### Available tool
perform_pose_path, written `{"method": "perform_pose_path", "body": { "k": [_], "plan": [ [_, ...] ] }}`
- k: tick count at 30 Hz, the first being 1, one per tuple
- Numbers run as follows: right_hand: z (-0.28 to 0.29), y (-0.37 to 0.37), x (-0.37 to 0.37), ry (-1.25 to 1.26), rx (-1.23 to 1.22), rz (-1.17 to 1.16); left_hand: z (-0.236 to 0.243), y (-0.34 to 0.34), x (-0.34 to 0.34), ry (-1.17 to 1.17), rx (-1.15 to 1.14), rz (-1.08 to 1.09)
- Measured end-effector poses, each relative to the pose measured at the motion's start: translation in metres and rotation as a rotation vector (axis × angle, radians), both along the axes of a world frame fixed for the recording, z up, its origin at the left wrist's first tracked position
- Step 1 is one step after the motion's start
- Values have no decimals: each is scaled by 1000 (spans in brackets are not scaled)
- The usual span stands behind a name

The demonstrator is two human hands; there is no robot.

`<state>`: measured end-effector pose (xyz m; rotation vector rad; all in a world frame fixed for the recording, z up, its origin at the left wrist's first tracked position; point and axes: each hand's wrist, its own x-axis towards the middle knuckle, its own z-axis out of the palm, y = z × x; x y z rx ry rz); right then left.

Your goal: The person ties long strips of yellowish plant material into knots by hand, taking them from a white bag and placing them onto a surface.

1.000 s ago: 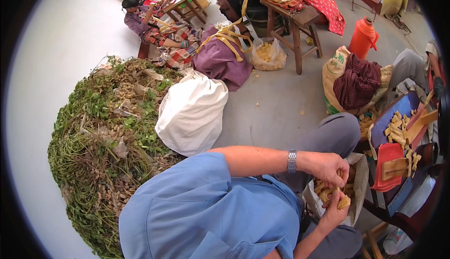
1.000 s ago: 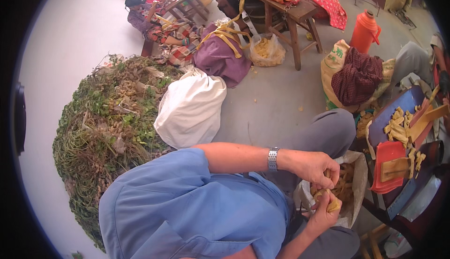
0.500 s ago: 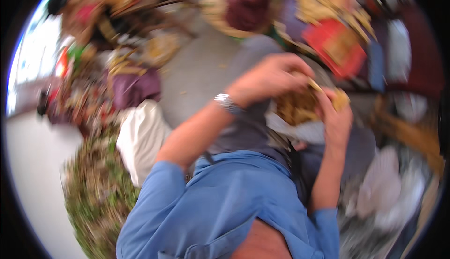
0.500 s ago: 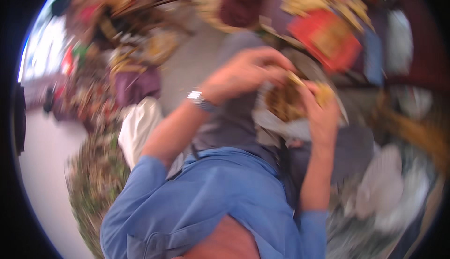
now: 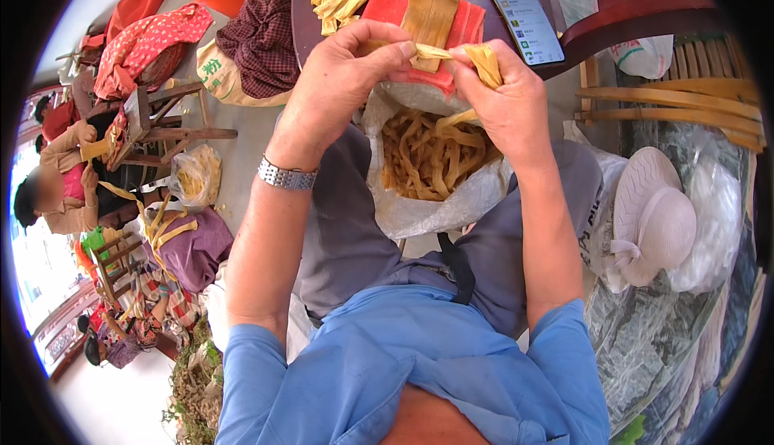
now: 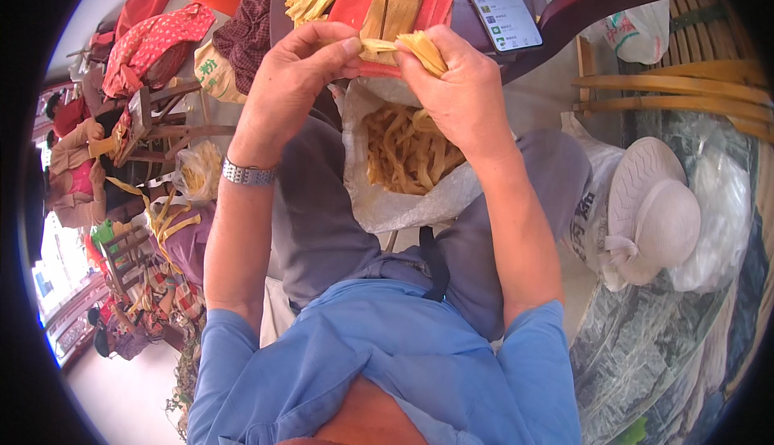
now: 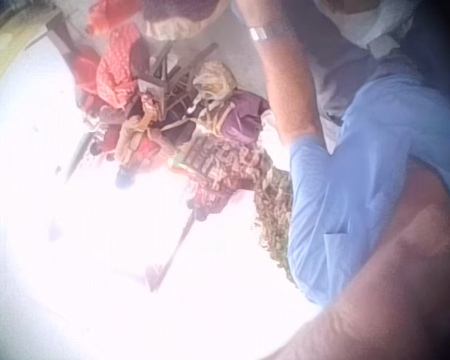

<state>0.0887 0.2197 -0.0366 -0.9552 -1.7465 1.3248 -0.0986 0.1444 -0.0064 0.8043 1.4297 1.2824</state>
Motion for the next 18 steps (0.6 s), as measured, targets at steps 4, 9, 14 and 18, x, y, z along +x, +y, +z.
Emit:
{"method": "perform_pose_path", "body": {
  "k": [4, 9, 14, 18],
  "plan": [
    [10, 21, -12, -131, 127, 10, 1, 19, -13, 83, -12, -10],
    [-9, 40, -23, -141, 286, -6, -11, 39, -18, 125, -1, 16],
    [-18, 46, -26, -212, 289, 20, -21, 44, -23, 160, -66, -20],
    [-16, 44, -29, -294, 222, 32, -32, 45, -22, 213, -104, -24]
  ]
}}
